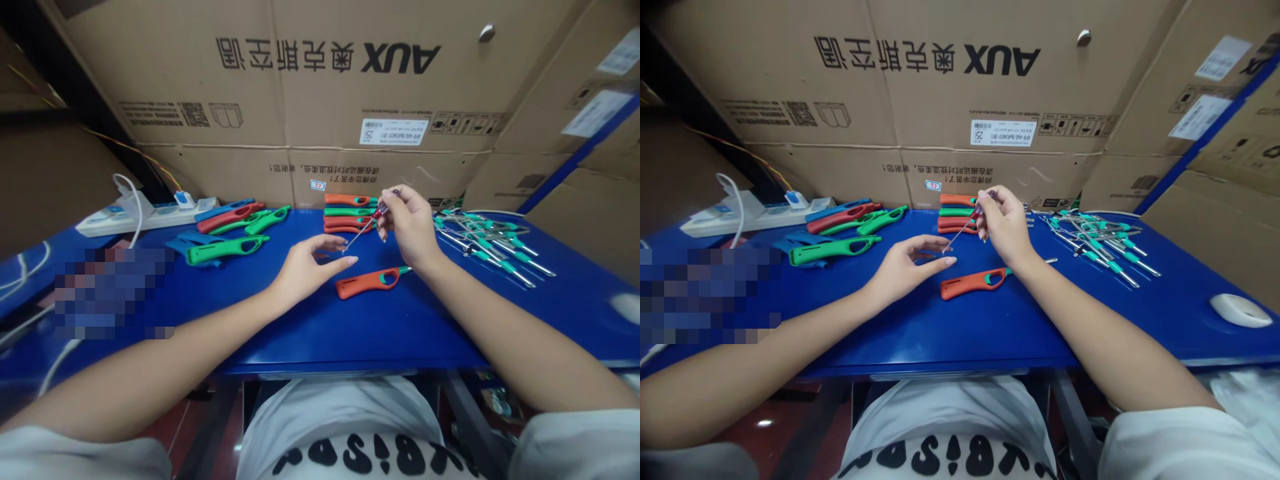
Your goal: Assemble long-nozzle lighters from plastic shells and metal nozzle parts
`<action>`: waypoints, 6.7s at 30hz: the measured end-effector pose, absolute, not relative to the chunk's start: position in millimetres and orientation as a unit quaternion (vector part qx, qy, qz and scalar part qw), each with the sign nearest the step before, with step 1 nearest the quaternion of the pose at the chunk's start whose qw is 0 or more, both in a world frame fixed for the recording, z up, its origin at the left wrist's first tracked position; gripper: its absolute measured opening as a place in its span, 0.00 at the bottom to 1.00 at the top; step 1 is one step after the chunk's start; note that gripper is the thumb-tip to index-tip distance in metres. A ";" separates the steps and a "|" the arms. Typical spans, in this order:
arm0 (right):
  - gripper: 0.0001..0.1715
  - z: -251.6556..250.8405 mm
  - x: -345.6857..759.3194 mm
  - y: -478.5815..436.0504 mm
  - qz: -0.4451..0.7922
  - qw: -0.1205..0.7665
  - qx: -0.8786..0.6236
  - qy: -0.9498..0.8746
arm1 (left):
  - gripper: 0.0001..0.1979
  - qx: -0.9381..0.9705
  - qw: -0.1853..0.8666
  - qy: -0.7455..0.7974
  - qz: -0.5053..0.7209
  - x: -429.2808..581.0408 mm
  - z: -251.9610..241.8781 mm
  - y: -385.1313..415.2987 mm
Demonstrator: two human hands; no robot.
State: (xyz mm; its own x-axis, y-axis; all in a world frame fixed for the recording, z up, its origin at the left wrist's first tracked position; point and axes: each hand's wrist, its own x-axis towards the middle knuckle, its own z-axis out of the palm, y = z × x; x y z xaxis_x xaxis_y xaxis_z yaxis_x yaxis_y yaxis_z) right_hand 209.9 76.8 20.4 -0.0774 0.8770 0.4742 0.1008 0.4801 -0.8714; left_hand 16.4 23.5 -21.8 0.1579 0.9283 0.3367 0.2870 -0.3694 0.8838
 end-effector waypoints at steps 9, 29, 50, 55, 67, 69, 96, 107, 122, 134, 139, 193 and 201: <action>0.23 24.1 210.5 74.8 0.371 0.580 -0.360 -0.629 | 0.09 0.733 0.213 0.458 0.456 11.2 -10.4 14.3; 0.22 33.1 215.2 56.7 0.283 0.473 -0.272 -0.788 | 0.06 0.795 0.175 0.457 0.358 9.4 -13.4 14.8; 0.20 22.1 207.1 45.9 0.228 0.452 -0.256 -0.823 | 0.08 0.808 0.195 0.454 0.322 9.6 -13.5 17.8; 0.19 16.0 206.7 51.6 0.180 0.465 -0.214 -0.840 | 0.28 0.821 0.239 0.426 0.296 7.8 -10.4 16.4; 0.19 10.7 206.8 51.8 0.168 0.441 -0.193 -0.860 | 0.24 0.838 0.264 0.410 0.243 11.8 -19.9 11.3; 0.18 10.1 206.1 52.1 0.153 0.441 -0.188 -0.864 | 0.21 0.837 0.265 0.408 0.250 12.1 -21.3 11.0; 0.17 24.1 207.4 45.2 0.029 0.395 -0.208 -0.894 | 0.11 0.847 0.256 0.389 0.258 14.8 -23.6 10.5; 0.19 24.8 206.0 41.2 0.023 0.394 -0.205 -0.896 | 0.09 0.854 0.236 0.386 0.256 16.6 -24.0 9.0; 0.22 20.1 200.6 41.5 0.085 0.396 -0.205 -0.891 | 0.08 0.849 0.249 0.380 0.269 17.2 -22.1 8.4; 0.21 21.5 199.5 40.8 0.104 0.399 -0.197 -0.890 | 0.08 0.852 0.240 0.388 0.259 17.1 -21.3 7.9; 0.16 21.0 201.3 41.6 0.027 0.410 -0.201 -0.890 | 0.09 0.855 0.243 0.384 0.251 17.3 -21.1 8.1; 0.22 25.8 206.0 38.4 0.024 0.368 -0.197 -0.909 | 0.07 0.869 0.214 0.371 0.249 16.5 -19.5 7.3; 0.17 22.8 205.4 41.6 0.016 0.394 -0.174 -0.903 | 0.07 0.874 0.190 0.374 0.247 16.8 -20.9 7.5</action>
